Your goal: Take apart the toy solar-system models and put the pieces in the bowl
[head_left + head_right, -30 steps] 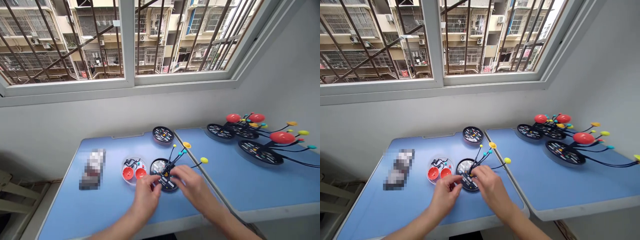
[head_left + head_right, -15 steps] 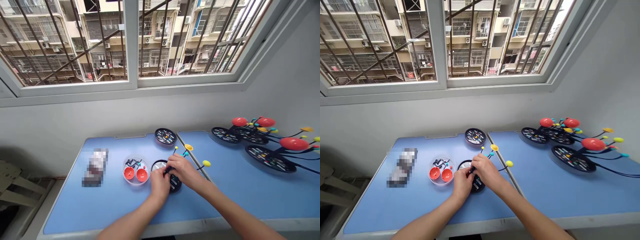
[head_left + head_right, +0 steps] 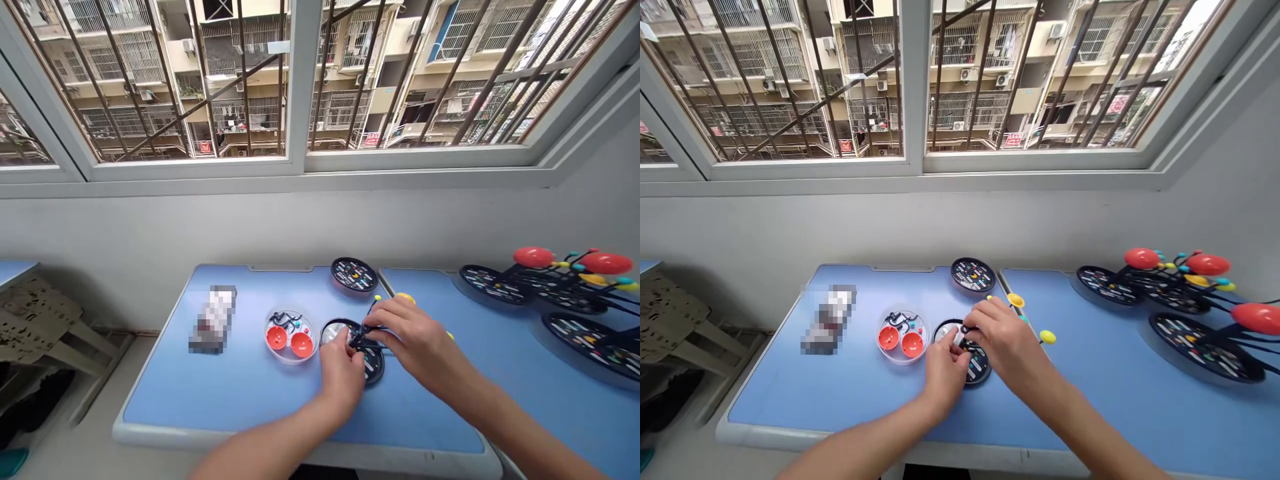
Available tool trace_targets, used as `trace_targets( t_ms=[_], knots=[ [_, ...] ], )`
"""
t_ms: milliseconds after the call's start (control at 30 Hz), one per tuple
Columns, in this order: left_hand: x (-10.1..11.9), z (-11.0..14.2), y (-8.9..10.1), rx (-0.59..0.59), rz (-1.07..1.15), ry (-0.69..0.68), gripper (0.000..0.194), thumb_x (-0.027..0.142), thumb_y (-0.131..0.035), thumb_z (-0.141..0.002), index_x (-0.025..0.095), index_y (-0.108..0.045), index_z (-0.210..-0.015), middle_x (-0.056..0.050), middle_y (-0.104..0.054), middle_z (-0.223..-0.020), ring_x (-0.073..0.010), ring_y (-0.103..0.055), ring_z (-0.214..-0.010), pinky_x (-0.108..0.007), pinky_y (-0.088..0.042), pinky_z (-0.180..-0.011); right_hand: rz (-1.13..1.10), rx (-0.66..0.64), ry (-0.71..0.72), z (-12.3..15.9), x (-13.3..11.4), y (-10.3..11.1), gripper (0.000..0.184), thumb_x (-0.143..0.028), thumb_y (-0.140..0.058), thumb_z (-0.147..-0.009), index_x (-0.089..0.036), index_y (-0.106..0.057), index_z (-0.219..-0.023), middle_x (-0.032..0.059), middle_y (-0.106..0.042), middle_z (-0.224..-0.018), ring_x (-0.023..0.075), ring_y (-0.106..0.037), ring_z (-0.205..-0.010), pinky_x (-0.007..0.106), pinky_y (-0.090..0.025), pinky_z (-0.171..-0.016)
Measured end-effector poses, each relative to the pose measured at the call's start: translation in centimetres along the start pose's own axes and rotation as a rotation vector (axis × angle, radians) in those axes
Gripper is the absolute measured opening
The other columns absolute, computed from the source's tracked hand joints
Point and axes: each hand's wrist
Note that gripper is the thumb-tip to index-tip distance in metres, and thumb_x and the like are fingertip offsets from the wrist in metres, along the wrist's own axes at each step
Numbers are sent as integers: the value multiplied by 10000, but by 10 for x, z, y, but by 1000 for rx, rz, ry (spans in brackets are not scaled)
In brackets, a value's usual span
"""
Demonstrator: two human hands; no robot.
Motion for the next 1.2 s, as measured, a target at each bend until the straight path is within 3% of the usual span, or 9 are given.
trace_targets(
  t_ms=[133,267,433,633,700,800,867,1000,1200],
  knots=[
    [15,30,29,-167,523,221,138,237,-489,-706,147,-593,-702,47,-430,-445,-84,-365,-382,-212,-255,-400,-17,163,153,8,-46,1,238,-44,-383,-869,-161,-573,-784,68,-592,-716,172,-493,-673,267,-414,-568],
    [15,52,66,-446,983,492,332,425,-660,-610,166,-468,-526,65,-372,-391,-65,-343,-338,-203,-162,-366,-126,179,264,23,-78,-18,243,-50,-351,-892,-102,-588,-887,99,-632,-751,164,-507,-651,273,-432,-573],
    [-3,60,94,-363,939,499,340,330,-759,-521,140,-477,-508,70,-382,-416,-34,-310,-380,-199,-172,-417,-254,134,265,34,-95,-36,279,-96,-320,-917,-91,-594,-964,94,-654,-762,176,-552,-687,285,-472,-604],
    [-6,65,119,-347,455,325,359,467,-634,-657,112,-601,-619,-5,-528,-498,-76,-353,-478,-222,-205,-483,-301,208,7,35,-90,-16,176,-91,-497,-845,-163,-586,-980,69,-643,-858,163,-567,-782,276,-469,-700],
    [-1,68,125,-395,320,274,360,472,-610,-670,117,-611,-609,7,-510,-498,-87,-370,-512,-226,-247,-523,-386,53,-194,30,-87,-10,143,-168,-507,-855,-192,-587,-971,47,-641,-867,163,-574,-805,272,-463,-705],
    [7,70,131,-498,211,213,351,464,-586,-675,129,-597,-571,24,-474,-502,-91,-361,-523,-224,-262,-533,-694,-440,-472,20,-87,-10,72,-189,-522,-815,-191,-594,-818,-10,-634,-709,137,-584,-686,225,-442,-615],
    [10,72,135,-561,147,187,351,451,-545,-711,131,-595,-576,30,-459,-506,-83,-318,-500,-220,-239,-502,-867,-636,-580,15,-89,-14,91,-143,-504,-772,-180,-564,-715,-41,-594,-587,114,-568,-584,203,-412,-564],
    [6,75,143,-639,60,175,337,428,-521,-742,123,-627,-648,17,-497,-549,-80,-337,-500,-205,-250,-483,-918,-657,-680,18,-93,-20,97,-156,-447,-776,-183,-505,-703,-43,-590,-550,108,-541,-551,203,-367,-542],
    [3,87,144,-635,-52,222,200,227,-469,-710,156,-517,-529,48,-434,-456,-62,-312,-413,-194,-214,-411,-831,-808,-619,24,-99,-20,112,-213,-440,-801,-203,-535,-743,-44,-596,-541,111,-489,-547,222,-341,-574]
  ],
)
Point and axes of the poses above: each hand's wrist, its own z-axis away from the middle knuckle, its own y-axis out of the back of the hand, x = y × z
